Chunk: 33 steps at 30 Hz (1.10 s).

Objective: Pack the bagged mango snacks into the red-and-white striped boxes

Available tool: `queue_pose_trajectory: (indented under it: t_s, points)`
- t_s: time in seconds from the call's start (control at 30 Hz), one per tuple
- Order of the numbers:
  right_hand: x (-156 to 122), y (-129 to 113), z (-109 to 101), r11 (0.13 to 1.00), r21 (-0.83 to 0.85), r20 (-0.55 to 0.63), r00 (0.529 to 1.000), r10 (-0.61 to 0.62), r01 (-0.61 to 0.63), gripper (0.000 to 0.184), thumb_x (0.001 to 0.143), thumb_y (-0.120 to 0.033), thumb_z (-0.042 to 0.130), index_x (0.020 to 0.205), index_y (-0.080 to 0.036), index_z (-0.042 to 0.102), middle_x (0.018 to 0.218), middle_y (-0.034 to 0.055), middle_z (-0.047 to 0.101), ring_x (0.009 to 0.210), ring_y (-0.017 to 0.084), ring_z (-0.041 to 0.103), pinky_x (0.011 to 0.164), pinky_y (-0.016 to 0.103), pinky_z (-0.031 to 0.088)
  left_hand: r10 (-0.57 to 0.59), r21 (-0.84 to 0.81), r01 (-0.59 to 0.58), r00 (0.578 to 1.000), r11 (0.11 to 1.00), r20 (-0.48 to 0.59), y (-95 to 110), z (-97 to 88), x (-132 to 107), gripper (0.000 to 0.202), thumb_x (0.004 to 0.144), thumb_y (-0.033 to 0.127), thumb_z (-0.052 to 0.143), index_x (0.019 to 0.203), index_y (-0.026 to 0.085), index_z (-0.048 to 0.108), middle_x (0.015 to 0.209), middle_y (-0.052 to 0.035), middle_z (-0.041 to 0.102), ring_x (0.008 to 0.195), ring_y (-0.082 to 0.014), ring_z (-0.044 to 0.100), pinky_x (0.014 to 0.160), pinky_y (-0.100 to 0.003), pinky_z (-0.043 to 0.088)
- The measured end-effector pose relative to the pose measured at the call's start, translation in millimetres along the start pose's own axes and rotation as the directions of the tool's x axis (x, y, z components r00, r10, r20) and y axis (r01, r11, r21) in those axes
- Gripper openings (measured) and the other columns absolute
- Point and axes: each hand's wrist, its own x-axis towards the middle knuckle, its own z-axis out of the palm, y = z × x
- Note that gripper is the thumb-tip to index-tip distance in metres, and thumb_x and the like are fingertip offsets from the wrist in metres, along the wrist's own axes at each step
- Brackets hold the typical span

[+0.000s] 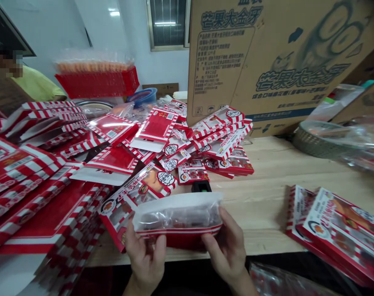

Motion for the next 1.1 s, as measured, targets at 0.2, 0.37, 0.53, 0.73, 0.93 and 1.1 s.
queue_pose_trajectory:
  t_s: [0.2,0.37,0.53,0.73,0.93,1.1]
  points:
    - [8,-9,-3,0.998,0.045,-0.019,0.998,0.052,-0.051,0.020,0.095,-0.020,0.048,0.108,-0.029,0.062,0.094,0.0042,0.069,0.085,0.022,0.069,0.071,0.033,0.058,0.011,0.023,-0.012,0.999,1.000,0.037,-15,-10.7,-10,0.012,0.092,0.026,0.055,0.092,0.024,0.067,0.091,0.0005,0.066,0.096,-0.0151,0.064,0.086,-0.022,0.052]
    - [13,-26,-8,0.946,0.215,0.061,0.970,0.233,-0.241,0.013,0.099,-0.022,0.044,0.105,-0.028,0.054,0.103,0.0075,0.071,0.095,0.022,0.070,0.076,0.032,0.058,-0.322,-0.379,0.402,0.911,0.833,0.257,15,-14.0,20,0.031,0.094,0.024,0.052,0.123,0.032,0.057,0.099,-0.0025,0.075,0.087,-0.0205,0.072,0.074,-0.032,0.060]
    - [30,-33,-20,0.917,0.289,0.328,0.928,0.175,-0.275,0.033,0.100,-0.022,0.043,0.127,-0.035,0.056,0.122,0.0062,0.069,0.115,0.022,0.063,0.093,0.038,0.055,-0.250,-0.367,0.671,0.638,0.645,0.728,26,-25.4,59,0.024,0.093,0.025,0.055,0.108,0.032,0.072,0.114,-0.0076,0.073,0.099,-0.0291,0.071,0.082,-0.044,0.060]
    - [41,-31,-22,0.906,0.332,0.344,0.928,0.143,-0.263,0.008,0.086,-0.035,0.069,0.084,-0.029,0.073,0.117,0.0055,0.070,0.110,0.026,0.066,0.092,0.040,0.056,-0.087,-0.444,0.552,0.690,0.706,0.719,16,-23.2,70,0.031,0.093,0.030,0.054,0.074,0.031,0.077,0.102,-0.0051,0.075,0.093,-0.0260,0.072,0.082,-0.043,0.059]
    - [41,-47,-17,0.928,0.168,0.286,0.917,0.278,-0.333,0.011,0.085,-0.028,0.070,0.096,-0.029,0.069,0.107,0.0040,0.073,0.102,0.021,0.069,0.092,0.035,0.056,-0.067,-0.352,0.424,0.712,0.835,0.699,20,-25.2,66,0.013,0.090,0.033,0.060,0.097,0.032,0.071,0.111,-0.0043,0.070,0.097,-0.0216,0.069,0.082,-0.035,0.058]
    - [45,-51,-17,0.943,0.082,0.314,0.906,0.284,-0.324,0.015,0.085,-0.019,0.069,0.097,-0.028,0.071,0.091,0.0010,0.077,0.092,0.021,0.072,0.103,0.044,0.048,-0.153,-0.237,0.440,0.685,0.866,0.712,26,-28.1,68,0.020,0.092,0.026,0.055,0.109,0.030,0.065,0.103,-0.0050,0.074,0.097,-0.0212,0.070,0.082,-0.033,0.059]
